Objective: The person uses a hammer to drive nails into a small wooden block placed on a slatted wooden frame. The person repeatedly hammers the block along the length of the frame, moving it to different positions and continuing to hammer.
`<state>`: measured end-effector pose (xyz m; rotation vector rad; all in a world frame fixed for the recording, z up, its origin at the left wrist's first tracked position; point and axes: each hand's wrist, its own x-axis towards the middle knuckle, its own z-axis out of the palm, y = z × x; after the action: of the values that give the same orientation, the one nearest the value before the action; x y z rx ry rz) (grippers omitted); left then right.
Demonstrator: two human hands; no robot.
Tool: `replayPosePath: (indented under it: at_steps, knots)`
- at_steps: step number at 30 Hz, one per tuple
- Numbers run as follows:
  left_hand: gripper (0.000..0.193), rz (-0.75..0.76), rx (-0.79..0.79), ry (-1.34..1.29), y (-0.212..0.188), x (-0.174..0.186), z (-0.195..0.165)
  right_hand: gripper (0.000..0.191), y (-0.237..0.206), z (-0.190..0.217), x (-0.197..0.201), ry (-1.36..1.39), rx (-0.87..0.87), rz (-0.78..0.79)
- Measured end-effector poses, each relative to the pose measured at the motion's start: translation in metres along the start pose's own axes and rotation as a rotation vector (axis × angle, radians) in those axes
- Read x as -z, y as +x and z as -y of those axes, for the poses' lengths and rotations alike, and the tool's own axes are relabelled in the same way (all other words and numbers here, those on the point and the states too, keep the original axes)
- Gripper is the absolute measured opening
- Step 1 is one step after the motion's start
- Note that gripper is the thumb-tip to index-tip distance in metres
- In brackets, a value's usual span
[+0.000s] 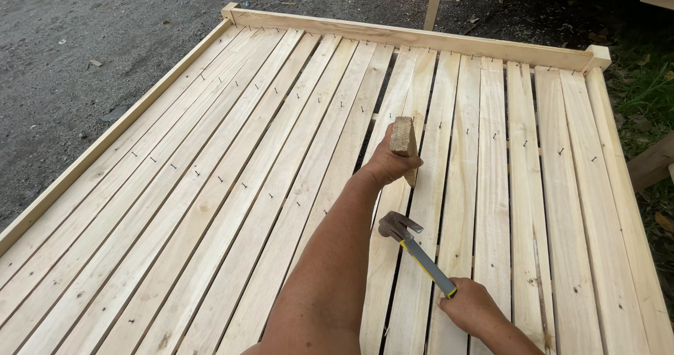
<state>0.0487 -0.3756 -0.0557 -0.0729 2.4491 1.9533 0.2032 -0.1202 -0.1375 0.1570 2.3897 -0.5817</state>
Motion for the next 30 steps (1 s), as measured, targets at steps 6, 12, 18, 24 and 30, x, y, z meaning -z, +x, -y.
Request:
replayPosePath:
  at_steps: [6, 12, 18, 24, 30]
  knots:
    - [0.092, -0.006, -0.031, -0.015, 0.000, -0.004, 0.000, 0.040, 0.010, -0.026, -0.008, 0.075, -0.007, 0.112]
    - [0.095, 0.005, 0.025, 0.008, -0.001, -0.005, -0.006, 0.051, -0.010, -0.078, -0.008, 0.313, -0.044, 0.205]
    - [0.096, 0.000, 0.017, 0.006, 0.001, -0.005, -0.002, 0.034, -0.013, -0.077, -0.021, 0.219, -0.098, 0.116]
    - [0.100, 0.008, -0.043, -0.012, 0.011, -0.002, 0.010, 0.034, -0.035, -0.047, 0.003, 0.348, -0.156, 0.047]
    - [0.100, 0.009, 0.030, -0.015, 0.012, -0.002, 0.011, 0.037, -0.030, -0.025, 0.026, 0.287, -0.011, -0.032]
